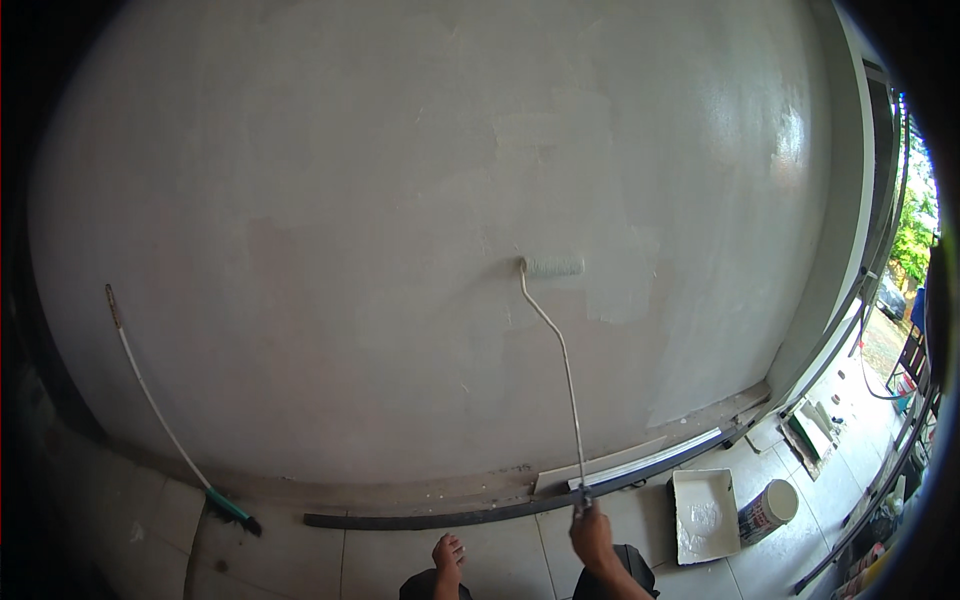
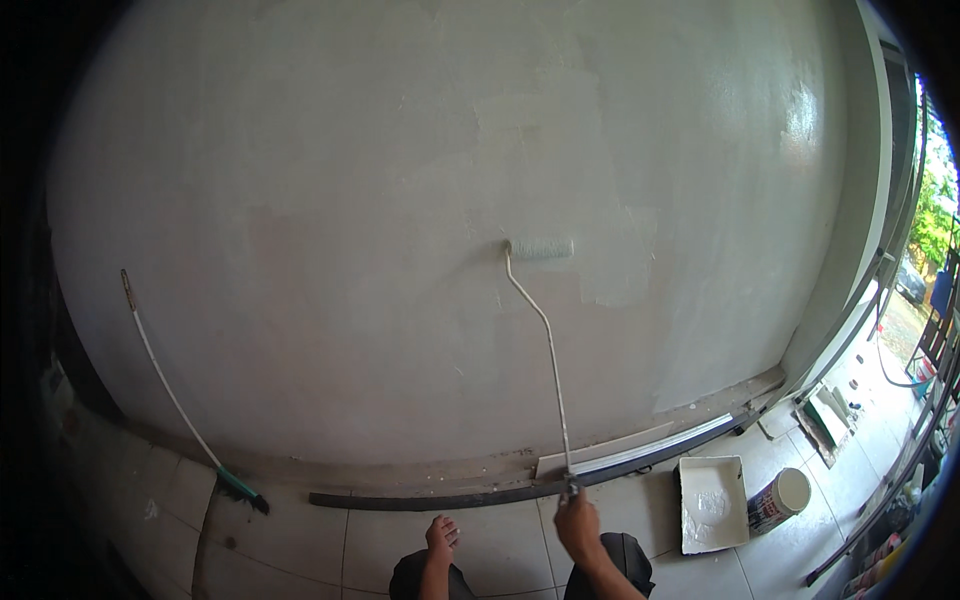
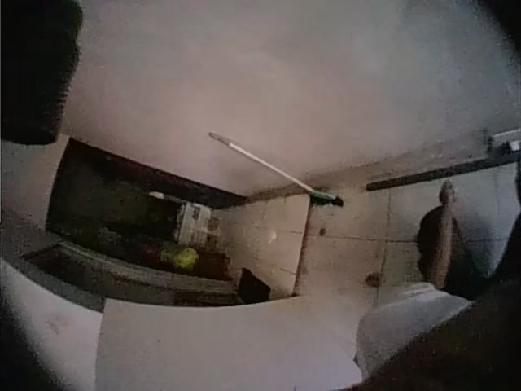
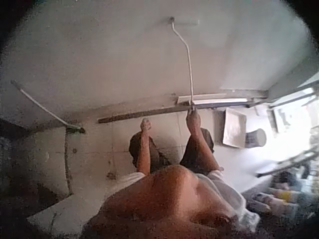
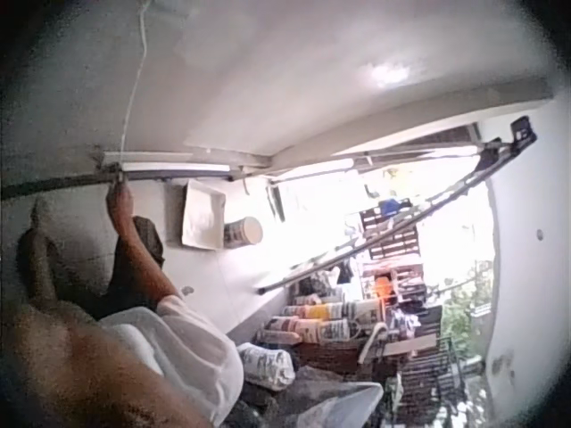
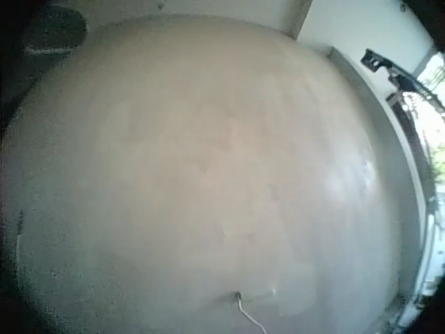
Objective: The person paints a wall using a paint roller, dipping the roller into a paint tray to load it with paint from a paint bucket.
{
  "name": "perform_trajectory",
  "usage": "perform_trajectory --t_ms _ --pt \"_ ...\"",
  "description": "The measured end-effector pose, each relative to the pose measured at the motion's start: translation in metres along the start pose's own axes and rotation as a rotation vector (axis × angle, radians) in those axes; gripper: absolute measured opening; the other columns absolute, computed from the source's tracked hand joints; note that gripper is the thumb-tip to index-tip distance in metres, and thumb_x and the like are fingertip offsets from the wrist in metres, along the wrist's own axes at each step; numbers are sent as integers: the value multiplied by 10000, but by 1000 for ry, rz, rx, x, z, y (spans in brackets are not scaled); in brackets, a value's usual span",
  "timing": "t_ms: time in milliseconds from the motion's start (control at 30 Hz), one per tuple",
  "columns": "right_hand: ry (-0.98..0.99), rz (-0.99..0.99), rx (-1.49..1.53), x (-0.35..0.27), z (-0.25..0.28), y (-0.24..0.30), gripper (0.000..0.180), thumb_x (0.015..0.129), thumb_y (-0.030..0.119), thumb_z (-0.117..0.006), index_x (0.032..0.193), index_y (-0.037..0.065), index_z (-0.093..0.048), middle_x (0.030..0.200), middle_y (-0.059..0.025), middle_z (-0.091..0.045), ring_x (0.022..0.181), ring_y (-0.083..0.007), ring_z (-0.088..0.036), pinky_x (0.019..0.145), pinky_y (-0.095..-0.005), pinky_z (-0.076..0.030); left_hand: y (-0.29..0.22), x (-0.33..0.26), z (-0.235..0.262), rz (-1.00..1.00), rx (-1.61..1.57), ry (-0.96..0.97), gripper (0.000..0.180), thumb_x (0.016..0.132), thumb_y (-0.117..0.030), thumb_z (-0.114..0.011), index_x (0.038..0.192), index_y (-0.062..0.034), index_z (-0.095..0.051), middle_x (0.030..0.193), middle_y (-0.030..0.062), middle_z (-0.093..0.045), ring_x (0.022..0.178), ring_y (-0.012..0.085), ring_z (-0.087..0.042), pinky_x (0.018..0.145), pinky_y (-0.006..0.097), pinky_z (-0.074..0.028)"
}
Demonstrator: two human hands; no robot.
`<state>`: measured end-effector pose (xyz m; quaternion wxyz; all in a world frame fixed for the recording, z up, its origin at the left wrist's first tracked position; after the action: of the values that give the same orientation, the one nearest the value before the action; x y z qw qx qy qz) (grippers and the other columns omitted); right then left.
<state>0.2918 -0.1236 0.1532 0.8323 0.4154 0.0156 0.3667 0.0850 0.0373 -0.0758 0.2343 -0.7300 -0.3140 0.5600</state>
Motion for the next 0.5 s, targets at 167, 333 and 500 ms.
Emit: perform_trajectory --t_ms 167,333,500 --pt "-117 41 -184 51 72 45 303 892 263 -496 844 -36 -488 678 -294 -570 668 -481 -556 562 -528 -437 -2 4 8 13 -14 -24 417 828 -436 -502 1061 -92 -538 1016 58 -562 926 221 -531 785 394 -387" --pt "-244 277 -9 126 101 170 310 910 247 -475 809 -46 -474 648 -290 -554 651 -483 -540 518 -514 -421 -6 2 12 -28 -36 -23 421 830 -429 -501 1064 -81 -537 1058 65 -556 957 228 -524 830 392 -376" --pt "-241 250 103 127 50 182 307 912 244 -472 811 -46 -466 639 -292 -545 649 -486 -532 513 -514 -420 -7 1 3 -26 -81 9 413 833 -429 -497 1056 -85 -543 1064 63 -553 970 228 -517 842 397 -373"
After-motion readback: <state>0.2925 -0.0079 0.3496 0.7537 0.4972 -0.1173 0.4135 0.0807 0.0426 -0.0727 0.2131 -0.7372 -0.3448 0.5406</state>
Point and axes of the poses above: each hand's wrist, its own x-axis towards the middle knuckle, its own z-axis out of the back of the hand, y = z × x, the point moved 2 cm from there along x, towards the middle knuckle
